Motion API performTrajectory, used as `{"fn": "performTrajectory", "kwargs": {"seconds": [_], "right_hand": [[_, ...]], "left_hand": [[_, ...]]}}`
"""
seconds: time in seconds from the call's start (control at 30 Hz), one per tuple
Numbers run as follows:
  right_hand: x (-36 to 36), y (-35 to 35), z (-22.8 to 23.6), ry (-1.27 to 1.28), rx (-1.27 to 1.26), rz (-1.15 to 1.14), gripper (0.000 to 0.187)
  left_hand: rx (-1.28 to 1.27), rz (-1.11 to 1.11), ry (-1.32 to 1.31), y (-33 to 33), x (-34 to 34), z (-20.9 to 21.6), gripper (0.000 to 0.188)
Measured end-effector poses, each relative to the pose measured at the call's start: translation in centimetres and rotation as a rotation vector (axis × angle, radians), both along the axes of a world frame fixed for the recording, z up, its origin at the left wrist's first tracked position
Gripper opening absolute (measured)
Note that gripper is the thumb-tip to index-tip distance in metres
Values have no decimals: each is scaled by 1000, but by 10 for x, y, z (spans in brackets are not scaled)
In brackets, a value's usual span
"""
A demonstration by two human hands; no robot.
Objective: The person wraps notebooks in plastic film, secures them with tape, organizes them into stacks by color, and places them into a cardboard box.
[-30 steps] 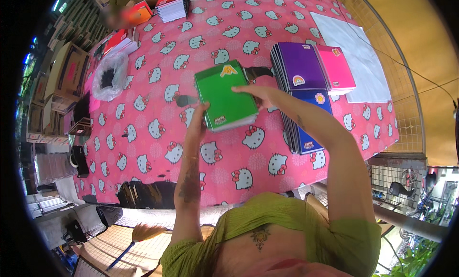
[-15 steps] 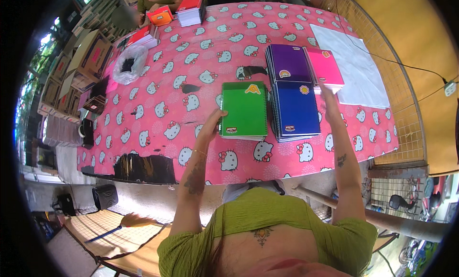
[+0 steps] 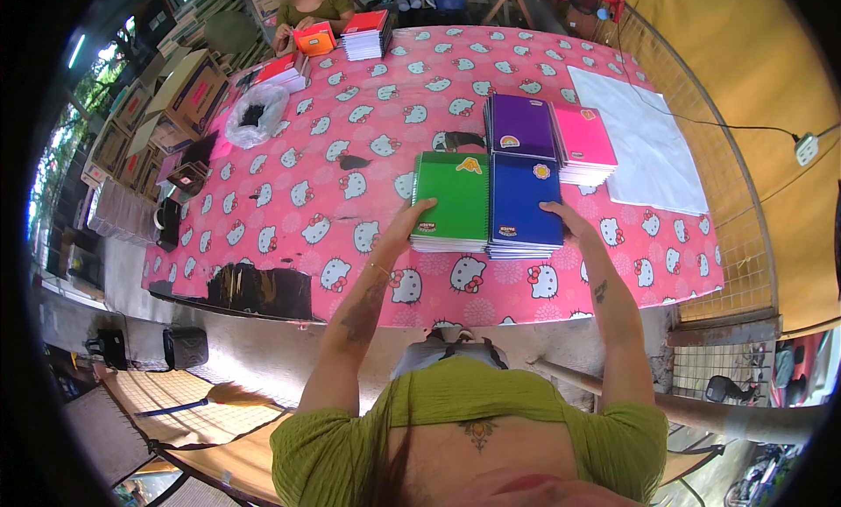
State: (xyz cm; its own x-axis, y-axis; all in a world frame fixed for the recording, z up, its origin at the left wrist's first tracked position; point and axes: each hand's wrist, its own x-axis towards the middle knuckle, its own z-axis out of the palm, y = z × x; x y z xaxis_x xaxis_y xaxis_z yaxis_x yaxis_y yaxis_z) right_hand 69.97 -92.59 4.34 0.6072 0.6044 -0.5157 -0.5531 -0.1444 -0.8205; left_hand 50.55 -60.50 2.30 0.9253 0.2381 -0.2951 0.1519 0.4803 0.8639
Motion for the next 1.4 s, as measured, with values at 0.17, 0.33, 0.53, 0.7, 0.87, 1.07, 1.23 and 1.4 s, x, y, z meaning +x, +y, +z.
{"fn": "performTrajectory", "kwargs": {"seconds": [0.17,0.33,0.53,0.7,0.87,1.07,1.23,1.4], "right_hand": [[23,-16,-10,88,-43,-31,74],[26,-6,5,-546,-84,-165,59],[-62,94,29,-1228,20,-814,28],[-273,345,-25,-1133,217,-81,28],[-445,520,-79,-1201,371,593,28],[-551,655,-67,-924,481,931,26],[-607,770,-82,-854,540,975,23],[-708,880,-102,-619,595,1073,21]], "left_hand": [[107,-28,-64,-6,12,-14,70],[300,264,12,34,-14,-57,75],[958,339,-80,104,-227,-3,55],[822,532,284,164,-427,-31,44],[856,946,480,207,-563,-34,42],[712,1145,620,233,-651,-79,40],[553,992,768,261,-696,-139,38],[538,699,1071,330,-777,-261,38]]}}
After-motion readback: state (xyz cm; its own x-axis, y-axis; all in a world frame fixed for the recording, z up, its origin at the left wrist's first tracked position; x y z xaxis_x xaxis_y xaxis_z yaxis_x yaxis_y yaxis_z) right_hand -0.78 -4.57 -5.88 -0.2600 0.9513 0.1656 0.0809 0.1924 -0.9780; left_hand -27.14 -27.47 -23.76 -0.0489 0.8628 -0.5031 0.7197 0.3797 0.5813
